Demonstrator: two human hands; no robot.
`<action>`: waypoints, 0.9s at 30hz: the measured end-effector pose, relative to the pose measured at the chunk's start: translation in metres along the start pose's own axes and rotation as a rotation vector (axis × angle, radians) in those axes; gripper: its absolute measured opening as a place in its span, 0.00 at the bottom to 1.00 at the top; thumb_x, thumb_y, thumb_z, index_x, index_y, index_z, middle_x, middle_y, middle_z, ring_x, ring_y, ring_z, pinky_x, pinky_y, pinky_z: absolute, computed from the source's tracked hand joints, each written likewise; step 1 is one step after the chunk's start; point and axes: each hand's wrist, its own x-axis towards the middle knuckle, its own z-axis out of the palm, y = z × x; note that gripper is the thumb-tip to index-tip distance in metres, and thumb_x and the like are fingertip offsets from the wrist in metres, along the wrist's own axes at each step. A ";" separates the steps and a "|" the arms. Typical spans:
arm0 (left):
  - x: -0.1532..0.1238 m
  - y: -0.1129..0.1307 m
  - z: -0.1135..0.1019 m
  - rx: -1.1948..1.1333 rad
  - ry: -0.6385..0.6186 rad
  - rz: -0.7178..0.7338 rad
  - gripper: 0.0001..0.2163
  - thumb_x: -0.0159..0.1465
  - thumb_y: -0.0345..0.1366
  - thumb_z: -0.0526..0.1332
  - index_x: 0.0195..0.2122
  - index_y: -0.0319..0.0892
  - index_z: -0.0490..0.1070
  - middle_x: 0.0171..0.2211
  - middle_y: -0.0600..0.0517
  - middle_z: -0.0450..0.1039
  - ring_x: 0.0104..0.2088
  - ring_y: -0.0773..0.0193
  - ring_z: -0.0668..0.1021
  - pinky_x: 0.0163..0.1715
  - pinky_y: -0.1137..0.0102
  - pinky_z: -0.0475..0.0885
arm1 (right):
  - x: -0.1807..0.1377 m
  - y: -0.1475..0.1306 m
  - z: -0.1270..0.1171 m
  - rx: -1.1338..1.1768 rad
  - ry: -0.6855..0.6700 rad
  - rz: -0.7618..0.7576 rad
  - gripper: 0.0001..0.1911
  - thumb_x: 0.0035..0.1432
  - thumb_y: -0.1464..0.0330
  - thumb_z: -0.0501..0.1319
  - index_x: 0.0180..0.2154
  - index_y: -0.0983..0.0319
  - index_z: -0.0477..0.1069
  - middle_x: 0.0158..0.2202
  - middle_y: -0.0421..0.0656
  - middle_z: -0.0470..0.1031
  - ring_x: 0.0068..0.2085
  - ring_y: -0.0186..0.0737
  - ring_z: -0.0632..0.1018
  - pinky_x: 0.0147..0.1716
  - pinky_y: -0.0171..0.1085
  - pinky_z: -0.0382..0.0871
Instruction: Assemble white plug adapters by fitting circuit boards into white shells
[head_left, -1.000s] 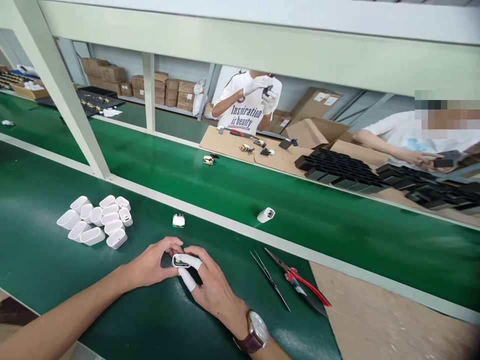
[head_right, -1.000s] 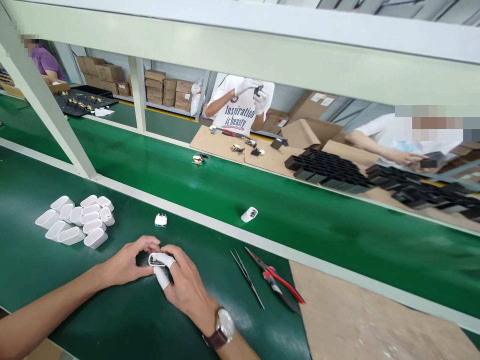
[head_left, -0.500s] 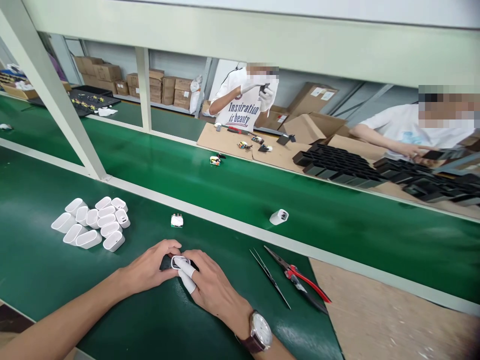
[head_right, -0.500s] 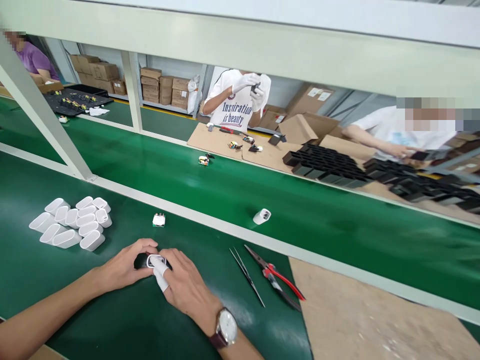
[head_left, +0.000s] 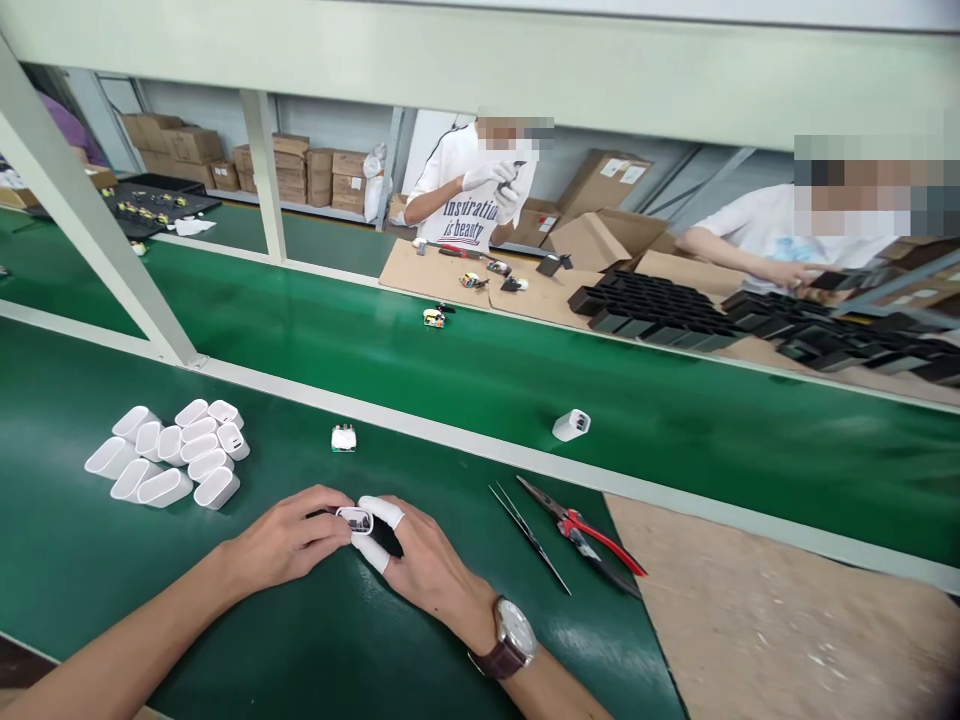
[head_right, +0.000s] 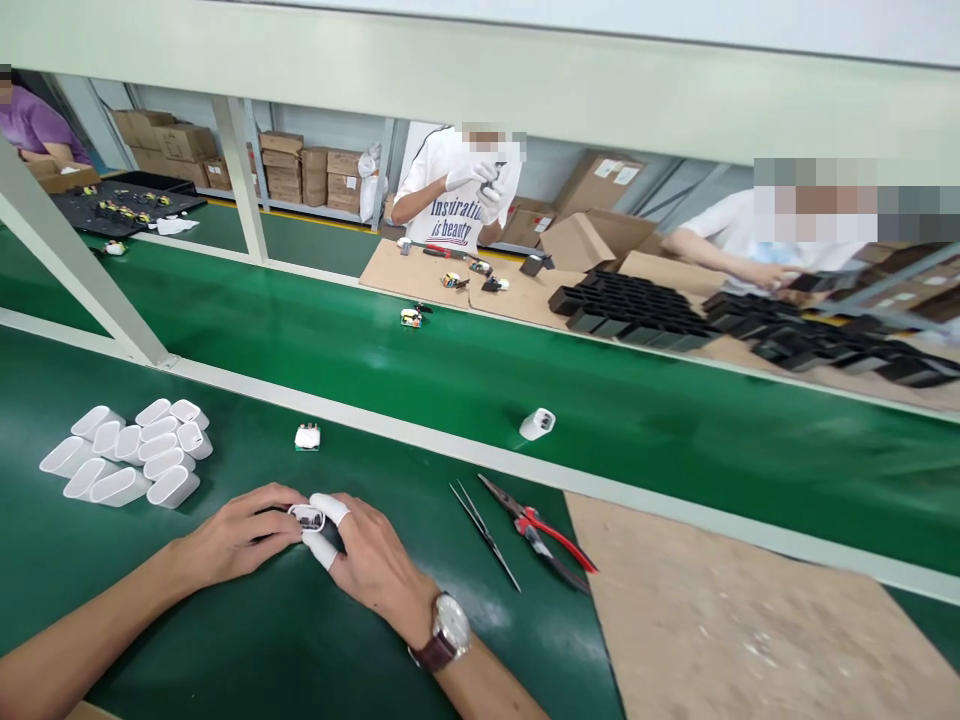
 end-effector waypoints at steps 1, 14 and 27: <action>0.001 0.000 0.000 -0.006 0.006 0.005 0.08 0.72 0.26 0.63 0.48 0.45 0.75 0.53 0.45 0.75 0.50 0.58 0.81 0.48 0.66 0.79 | 0.001 -0.001 0.000 -0.002 -0.011 -0.005 0.21 0.74 0.70 0.58 0.65 0.58 0.62 0.52 0.50 0.76 0.47 0.48 0.80 0.46 0.49 0.81; 0.005 0.007 0.001 0.050 0.040 0.067 0.15 0.70 0.22 0.64 0.53 0.48 0.73 0.53 0.44 0.76 0.44 0.60 0.80 0.42 0.65 0.78 | 0.003 0.024 -0.012 0.355 0.071 0.265 0.16 0.76 0.63 0.55 0.61 0.57 0.67 0.52 0.47 0.78 0.48 0.42 0.81 0.51 0.46 0.77; 0.129 -0.058 -0.089 0.509 0.144 -0.483 0.04 0.63 0.35 0.63 0.31 0.43 0.75 0.40 0.47 0.78 0.37 0.57 0.82 0.43 0.65 0.76 | 0.004 0.028 -0.001 0.307 0.127 0.212 0.15 0.74 0.66 0.55 0.57 0.59 0.71 0.46 0.47 0.78 0.43 0.41 0.81 0.46 0.42 0.78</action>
